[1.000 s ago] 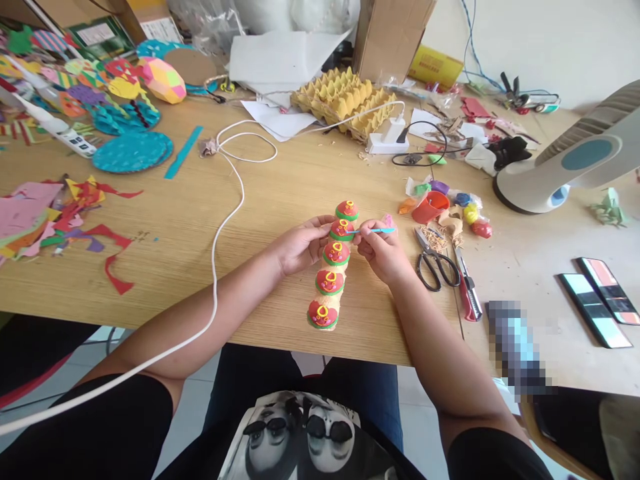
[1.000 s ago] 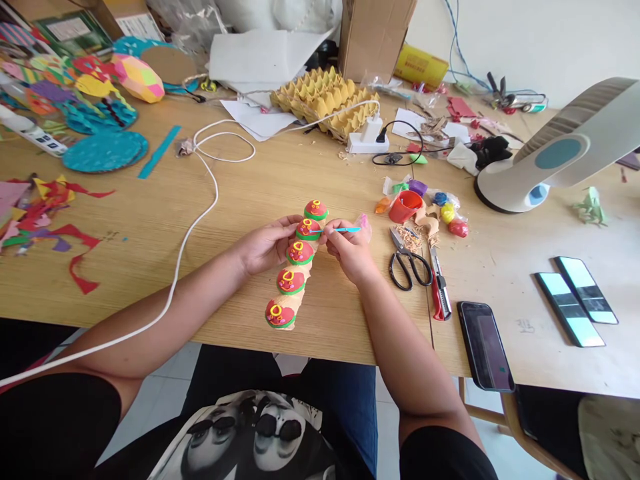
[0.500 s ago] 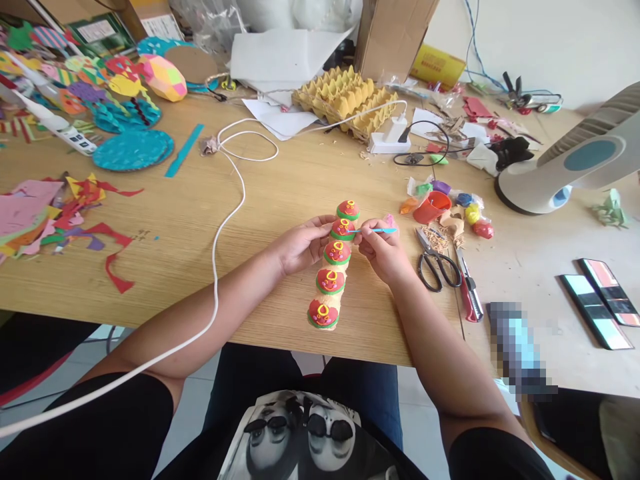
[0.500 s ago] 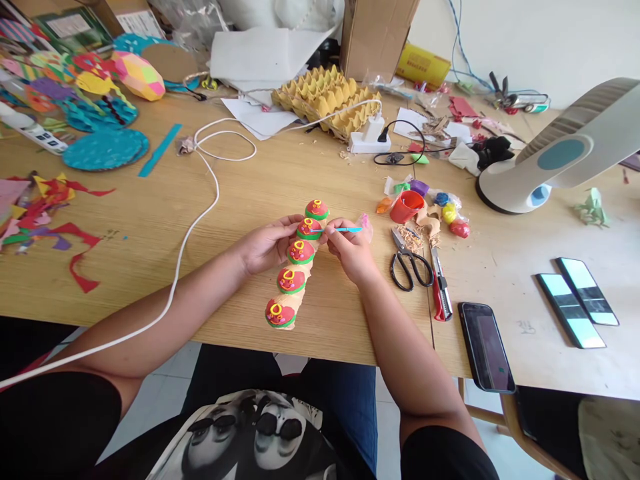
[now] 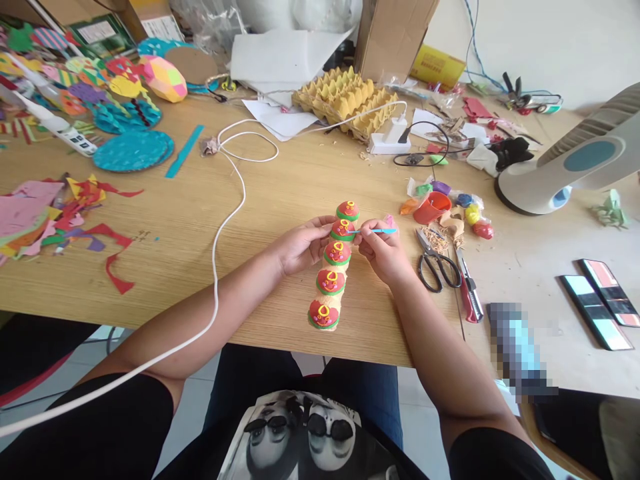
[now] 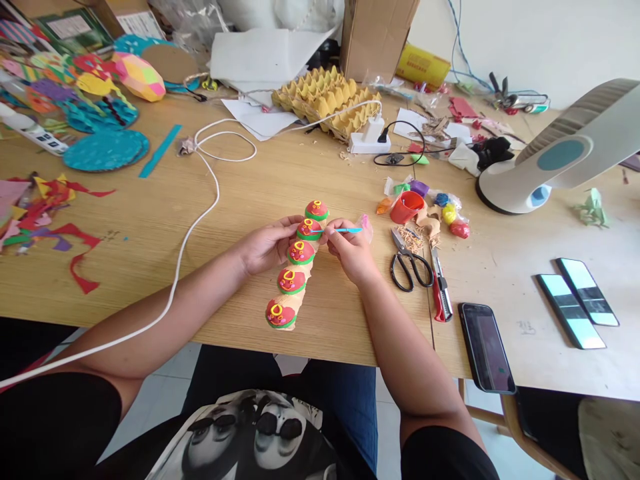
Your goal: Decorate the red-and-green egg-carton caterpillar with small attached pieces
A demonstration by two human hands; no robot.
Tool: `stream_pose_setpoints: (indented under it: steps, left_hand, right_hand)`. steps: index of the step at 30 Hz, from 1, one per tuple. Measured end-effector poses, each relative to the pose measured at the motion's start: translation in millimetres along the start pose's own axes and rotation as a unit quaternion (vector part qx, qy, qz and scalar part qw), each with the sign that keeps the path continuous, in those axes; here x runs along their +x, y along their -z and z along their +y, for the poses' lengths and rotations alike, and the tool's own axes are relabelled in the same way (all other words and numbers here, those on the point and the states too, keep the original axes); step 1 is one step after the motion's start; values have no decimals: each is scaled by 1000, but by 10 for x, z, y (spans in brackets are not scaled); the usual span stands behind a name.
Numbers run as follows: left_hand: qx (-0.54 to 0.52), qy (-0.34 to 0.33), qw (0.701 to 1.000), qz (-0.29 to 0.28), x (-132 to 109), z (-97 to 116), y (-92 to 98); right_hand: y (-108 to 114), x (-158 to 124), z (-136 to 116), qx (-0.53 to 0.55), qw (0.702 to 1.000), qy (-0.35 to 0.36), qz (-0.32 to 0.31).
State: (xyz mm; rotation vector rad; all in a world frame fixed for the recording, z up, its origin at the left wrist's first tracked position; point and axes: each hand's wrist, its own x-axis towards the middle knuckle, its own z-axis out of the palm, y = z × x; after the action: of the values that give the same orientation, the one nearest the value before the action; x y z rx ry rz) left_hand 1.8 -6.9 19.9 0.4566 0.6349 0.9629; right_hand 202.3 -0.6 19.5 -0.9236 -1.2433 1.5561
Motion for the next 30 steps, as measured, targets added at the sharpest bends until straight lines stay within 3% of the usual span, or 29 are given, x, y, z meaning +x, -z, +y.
stream_pose_setpoints:
  steps: [21, 30]
  left_hand:
    - [7, 2, 1000, -9, 23, -2, 45]
    - [13, -3, 1000, -12, 16, 2, 27]
  right_hand:
    - [-26, -23, -48, 71, 997, -7, -11]
    - [-27, -21, -46, 38, 999, -5, -5]
